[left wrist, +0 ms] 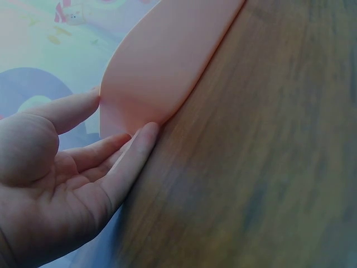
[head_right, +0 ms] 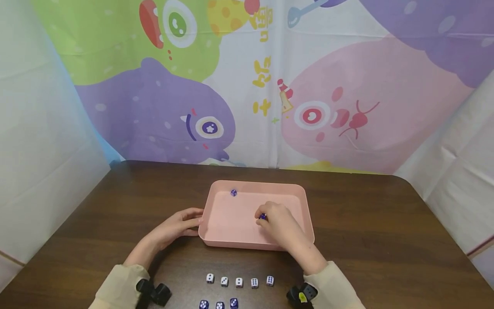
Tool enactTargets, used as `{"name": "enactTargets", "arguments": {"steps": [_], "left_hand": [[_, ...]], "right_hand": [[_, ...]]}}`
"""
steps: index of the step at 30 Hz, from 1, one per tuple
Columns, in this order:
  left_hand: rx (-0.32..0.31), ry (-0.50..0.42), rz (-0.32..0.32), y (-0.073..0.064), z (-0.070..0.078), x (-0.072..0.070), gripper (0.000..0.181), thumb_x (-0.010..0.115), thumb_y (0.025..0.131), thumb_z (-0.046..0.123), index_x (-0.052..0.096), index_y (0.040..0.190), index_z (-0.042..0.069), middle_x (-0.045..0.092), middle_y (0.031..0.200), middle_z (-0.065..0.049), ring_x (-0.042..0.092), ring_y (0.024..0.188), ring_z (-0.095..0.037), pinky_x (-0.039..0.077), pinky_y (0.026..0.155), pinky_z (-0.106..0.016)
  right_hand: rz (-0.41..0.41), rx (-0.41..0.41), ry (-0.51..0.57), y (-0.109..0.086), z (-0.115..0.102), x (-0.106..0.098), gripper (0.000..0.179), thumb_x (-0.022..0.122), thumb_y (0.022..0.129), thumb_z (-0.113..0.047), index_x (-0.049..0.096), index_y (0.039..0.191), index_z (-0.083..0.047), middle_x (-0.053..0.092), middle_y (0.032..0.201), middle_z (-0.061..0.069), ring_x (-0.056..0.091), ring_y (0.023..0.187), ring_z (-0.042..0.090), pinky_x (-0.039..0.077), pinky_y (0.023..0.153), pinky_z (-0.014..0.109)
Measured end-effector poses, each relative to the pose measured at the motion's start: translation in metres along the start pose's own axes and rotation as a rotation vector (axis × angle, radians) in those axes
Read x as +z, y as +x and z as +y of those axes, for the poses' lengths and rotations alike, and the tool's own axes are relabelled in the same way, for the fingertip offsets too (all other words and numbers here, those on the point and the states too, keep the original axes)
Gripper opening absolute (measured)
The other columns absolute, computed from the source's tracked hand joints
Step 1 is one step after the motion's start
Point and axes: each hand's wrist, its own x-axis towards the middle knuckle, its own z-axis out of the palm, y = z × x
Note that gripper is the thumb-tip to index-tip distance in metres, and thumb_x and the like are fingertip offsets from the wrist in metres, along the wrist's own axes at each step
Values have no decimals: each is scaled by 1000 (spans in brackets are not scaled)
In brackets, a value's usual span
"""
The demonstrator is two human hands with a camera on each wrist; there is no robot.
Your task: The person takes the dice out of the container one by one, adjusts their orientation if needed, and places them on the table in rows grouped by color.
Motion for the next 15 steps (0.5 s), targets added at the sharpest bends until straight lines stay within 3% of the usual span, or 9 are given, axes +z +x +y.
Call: {"name": "enactTargets", "arguments": {"steps": [6,15], "left_hand": [[-4,6,0,0,0,1,52,54,91,18,36,129,-12,43,126,-27,55,104,-22,50,87,-39],[-14,14,15,1,0,0,52,55,91,19,37,129,-11,45,124,-26,55,101,-20,50,87,-39]], "right_hand": [[28,52,17,-9,-6,1,6,74,75,-13,68,78,-13,63,77,-4,54,64,5,49,61,20],[64,-116,25,-16,-11,-3,4,71,77,-14,68,74,-13,59,72,-8,51,64,2,47,58,17]]}}
